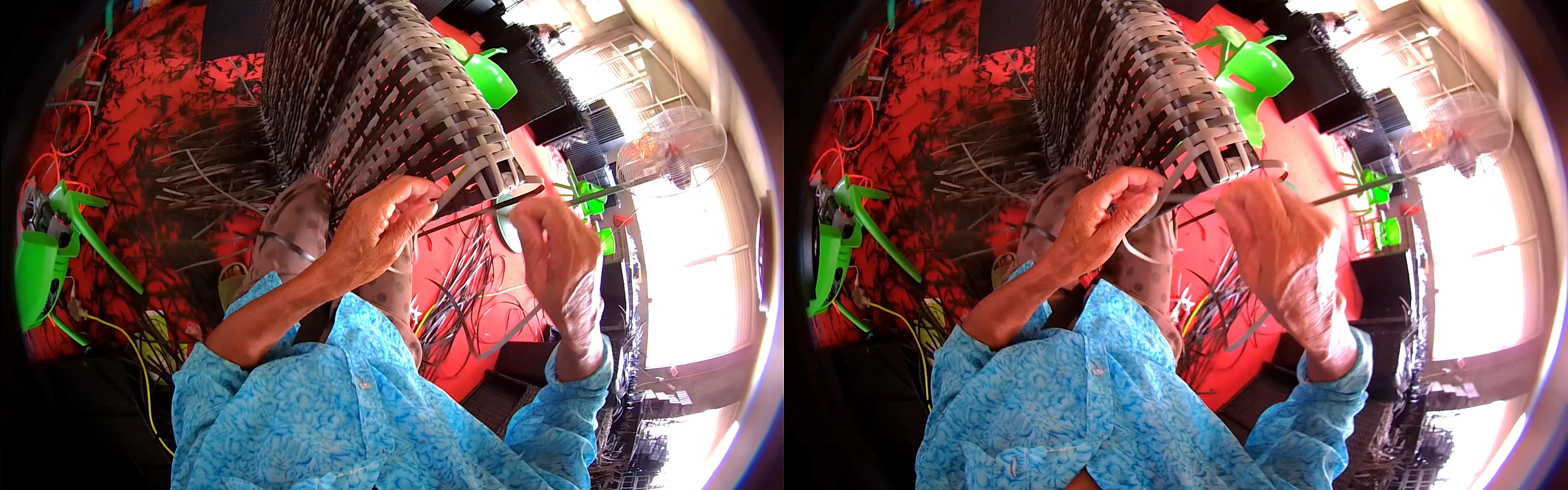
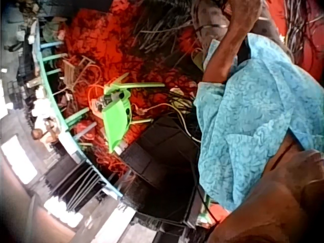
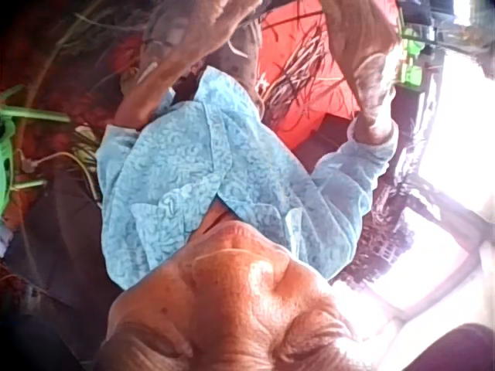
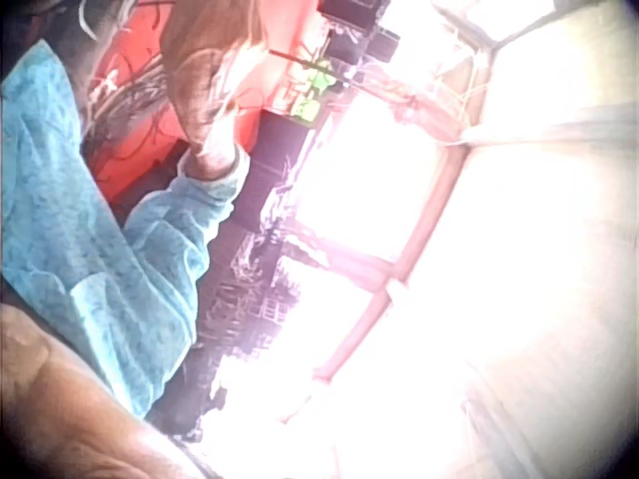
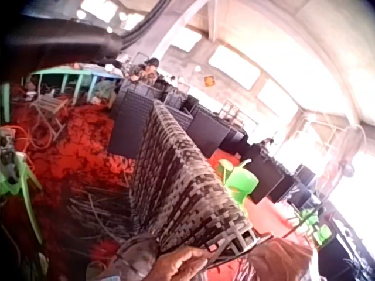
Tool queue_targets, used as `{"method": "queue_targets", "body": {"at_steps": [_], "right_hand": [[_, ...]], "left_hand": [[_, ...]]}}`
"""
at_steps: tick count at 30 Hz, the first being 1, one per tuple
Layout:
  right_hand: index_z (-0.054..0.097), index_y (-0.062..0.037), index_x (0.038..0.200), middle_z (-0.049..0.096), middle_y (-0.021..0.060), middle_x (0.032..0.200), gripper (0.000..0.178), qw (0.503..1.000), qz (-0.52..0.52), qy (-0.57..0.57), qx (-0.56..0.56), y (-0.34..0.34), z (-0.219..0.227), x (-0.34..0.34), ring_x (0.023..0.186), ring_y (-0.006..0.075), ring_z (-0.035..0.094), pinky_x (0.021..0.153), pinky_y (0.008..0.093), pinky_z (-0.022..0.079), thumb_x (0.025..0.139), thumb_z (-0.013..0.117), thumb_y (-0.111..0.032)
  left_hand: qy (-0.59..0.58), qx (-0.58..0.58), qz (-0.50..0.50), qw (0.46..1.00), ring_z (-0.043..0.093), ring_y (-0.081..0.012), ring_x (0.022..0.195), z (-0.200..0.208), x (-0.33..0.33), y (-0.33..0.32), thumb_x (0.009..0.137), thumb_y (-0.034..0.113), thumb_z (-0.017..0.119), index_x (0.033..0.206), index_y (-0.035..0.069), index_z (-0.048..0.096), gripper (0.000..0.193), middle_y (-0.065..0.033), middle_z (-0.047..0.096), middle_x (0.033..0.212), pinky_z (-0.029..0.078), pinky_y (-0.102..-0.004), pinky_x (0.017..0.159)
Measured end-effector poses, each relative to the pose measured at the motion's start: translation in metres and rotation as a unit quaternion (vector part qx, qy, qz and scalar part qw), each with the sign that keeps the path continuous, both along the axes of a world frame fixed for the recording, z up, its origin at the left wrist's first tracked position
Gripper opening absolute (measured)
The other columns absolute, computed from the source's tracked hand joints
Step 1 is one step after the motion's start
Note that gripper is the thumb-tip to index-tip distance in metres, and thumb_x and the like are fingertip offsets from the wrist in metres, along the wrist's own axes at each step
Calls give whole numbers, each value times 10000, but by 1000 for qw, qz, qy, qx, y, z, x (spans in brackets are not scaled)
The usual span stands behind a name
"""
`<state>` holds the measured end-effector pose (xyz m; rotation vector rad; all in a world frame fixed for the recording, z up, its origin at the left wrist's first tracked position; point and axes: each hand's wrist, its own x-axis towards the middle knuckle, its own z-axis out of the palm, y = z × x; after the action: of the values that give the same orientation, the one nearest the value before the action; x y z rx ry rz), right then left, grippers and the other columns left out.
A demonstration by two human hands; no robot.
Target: The person weaves a wicker strap into a furniture frame, pulling the strap through the existing weave and using a knife to trim the excess material.
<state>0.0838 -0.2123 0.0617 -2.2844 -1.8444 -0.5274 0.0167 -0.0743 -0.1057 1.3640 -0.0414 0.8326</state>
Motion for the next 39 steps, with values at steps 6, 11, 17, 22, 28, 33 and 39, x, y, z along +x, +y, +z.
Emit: {"method": "queue_targets", "body": {"at_steps": [6, 11, 17, 22, 28, 33, 39], "right_hand": [[560, -62, 843, 598, 88, 714, 75, 979, 16, -176, -100, 41, 17, 6, 612, 280, 589, 537, 372, 446, 842, 592, -130], [523, -79, 817, 571, 81, 656, 144, 942, -28, -265, -205, 54, 15, 6, 582, 267, 587, 511, 375, 442, 863, 566, -209], [528, -12, 928, 526, 74, 656, 154, 926, 102, -310, -193, 54, 27, -1, 574, 241, 557, 493, 372, 417, 802, 584, -82], [516, 45, 1013, 466, 65, 689, 321, 924, 185, -270, -195, 56, 29, 0, 592, 224, 508, 496, 358, 368, 710, 595, -24], [512, 35, 994, 457, 68, 694, 322, 919, 152, -284, -225, 63, 17, 24, 604, 222, 494, 503, 356, 350, 689, 601, -16], [577, -23, 799, 524, 119, 589, 135, 914, 14, -281, -293, 80, 7, 42, 569, 305, 560, 509, 423, 412, 740, 631, -132], [649, -27, 755, 586, 166, 631, 182, 929, -91, -113, -340, 86, 17, 53, 643, 349, 597, 613, 428, 459, 791, 584, -192]], "left_hand": [[5, -161, -118, 980, 503, -32, 621, 1, 12, -7, 904, 82, 562, 1000, 19, 581, 116, 9, 558, 721, 411, -191, 539], [8, -270, -178, 946, 554, -71, 593, 3, 18, -13, 902, 88, 566, 1127, 0, 551, 241, -23, 599, 751, 428, -195, 531], [61, -188, -181, 963, 572, -77, 605, 5, 27, -20, 886, 93, 574, 1329, -16, 392, 492, -62, 651, 806, 444, -215, 530], [53, -207, -210, 954, 569, -61, 630, 7, 37, -23, 879, 89, 571, 1354, 26, 391, 512, -38, 642, 795, 456, -216, 555], [18, -222, -233, 947, 559, -61, 574, 8, 46, -24, 850, 91, 610, 1366, 15, 362, 577, -25, 629, 750, 452, -213, 497], [-1, -257, -249, 934, 574, -92, 525, 10, 54, -25, 827, 94, 649, 1383, -32, 298, 669, -42, 610, 701, 447, -225, 430], [9, -246, -243, 938, 589, -133, 520, 9, 56, -28, 847, 49, 583, 1382, -81, 233, 653, -98, 614, 694, 467, -267, 420]]}}
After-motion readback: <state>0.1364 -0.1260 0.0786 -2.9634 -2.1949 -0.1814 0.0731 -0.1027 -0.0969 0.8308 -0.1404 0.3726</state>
